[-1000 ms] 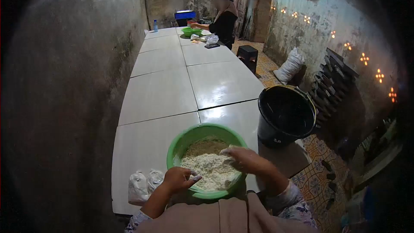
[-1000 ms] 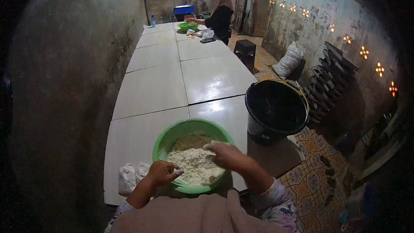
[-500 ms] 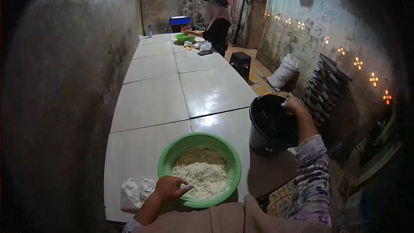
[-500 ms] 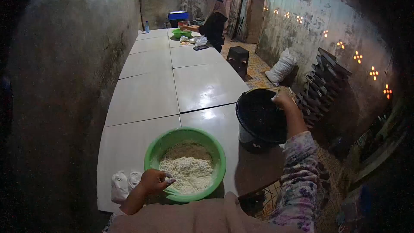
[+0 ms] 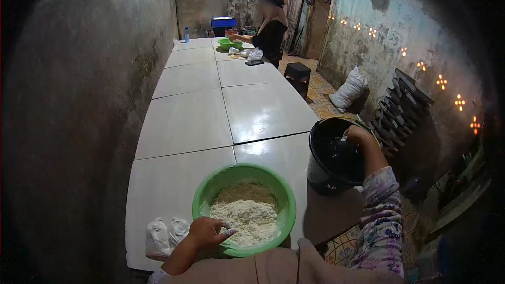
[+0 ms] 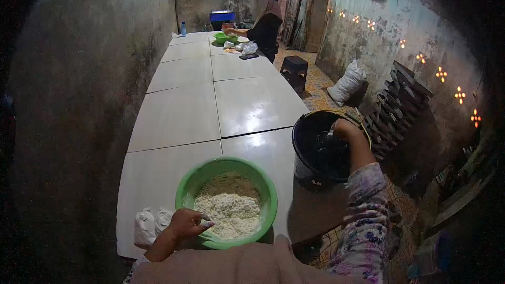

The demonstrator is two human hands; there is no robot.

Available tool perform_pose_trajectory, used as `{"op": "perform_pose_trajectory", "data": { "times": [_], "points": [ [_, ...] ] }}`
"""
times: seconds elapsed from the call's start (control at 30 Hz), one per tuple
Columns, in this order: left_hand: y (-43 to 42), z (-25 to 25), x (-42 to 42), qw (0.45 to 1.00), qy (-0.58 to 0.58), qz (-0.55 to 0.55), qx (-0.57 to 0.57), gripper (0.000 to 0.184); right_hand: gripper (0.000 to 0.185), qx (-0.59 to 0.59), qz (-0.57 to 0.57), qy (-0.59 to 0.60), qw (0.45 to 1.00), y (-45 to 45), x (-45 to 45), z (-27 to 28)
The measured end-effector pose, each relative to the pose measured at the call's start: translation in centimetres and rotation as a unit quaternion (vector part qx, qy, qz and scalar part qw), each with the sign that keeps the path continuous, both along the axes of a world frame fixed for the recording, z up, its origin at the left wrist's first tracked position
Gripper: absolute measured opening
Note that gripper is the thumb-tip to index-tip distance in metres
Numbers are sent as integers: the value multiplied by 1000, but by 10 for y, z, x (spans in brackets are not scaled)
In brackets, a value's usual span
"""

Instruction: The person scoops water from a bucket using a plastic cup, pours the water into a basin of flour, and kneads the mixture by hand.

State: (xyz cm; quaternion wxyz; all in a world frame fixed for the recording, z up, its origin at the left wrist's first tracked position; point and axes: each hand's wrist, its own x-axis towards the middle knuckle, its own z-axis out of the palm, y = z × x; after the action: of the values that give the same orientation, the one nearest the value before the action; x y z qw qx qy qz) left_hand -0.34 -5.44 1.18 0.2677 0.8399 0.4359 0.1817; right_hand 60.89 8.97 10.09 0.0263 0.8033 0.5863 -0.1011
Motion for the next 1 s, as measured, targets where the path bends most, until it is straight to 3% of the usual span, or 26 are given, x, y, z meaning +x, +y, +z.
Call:
{"op": "perform_pose_trajectory", "data": {
  "times": [0.1, 0.13, 0.23, 0.3, 0.37, 0.57, 0.8, 0.87, 1.0],
  "points": [
    [2, 8, -1, 999, 47, -17, -15, 42, 19, 31, 9, -18, 999, -25, -48, 42],
    [1, 7, -1, 999, 44, -9, -19, 43, 17, 44, 80, -56, 994, -25, -44, 41],
    [1, 2, -1, 1000, 26, -1, -9, 44, 22, 20, 64, -88, 994, -38, -74, 72],
    [1, 0, -2, 999, 39, -2, -9, 45, 21, 24, 56, -81, 995, -38, -75, 74],
    [0, 6, 0, 999, 44, -1, -18, 45, 19, 24, 112, -179, 977, -41, -81, 81],
    [0, 3, -2, 999, 47, -7, -14, 41, 15, -9, 172, -281, 944, -39, -87, 80],
    [0, -1, -1, 999, 37, -3, -12, 42, 17, -20, 201, -325, 924, -38, -102, 62],
    [0, 0, -2, 1000, 29, -2, -9, 43, 18, -112, 168, -393, 897, -38, -127, 69],
    [0, 1, -2, 999, 39, 2, -8, 44, 18, -143, 179, -403, 886, -54, -165, 92]
  ]
}}
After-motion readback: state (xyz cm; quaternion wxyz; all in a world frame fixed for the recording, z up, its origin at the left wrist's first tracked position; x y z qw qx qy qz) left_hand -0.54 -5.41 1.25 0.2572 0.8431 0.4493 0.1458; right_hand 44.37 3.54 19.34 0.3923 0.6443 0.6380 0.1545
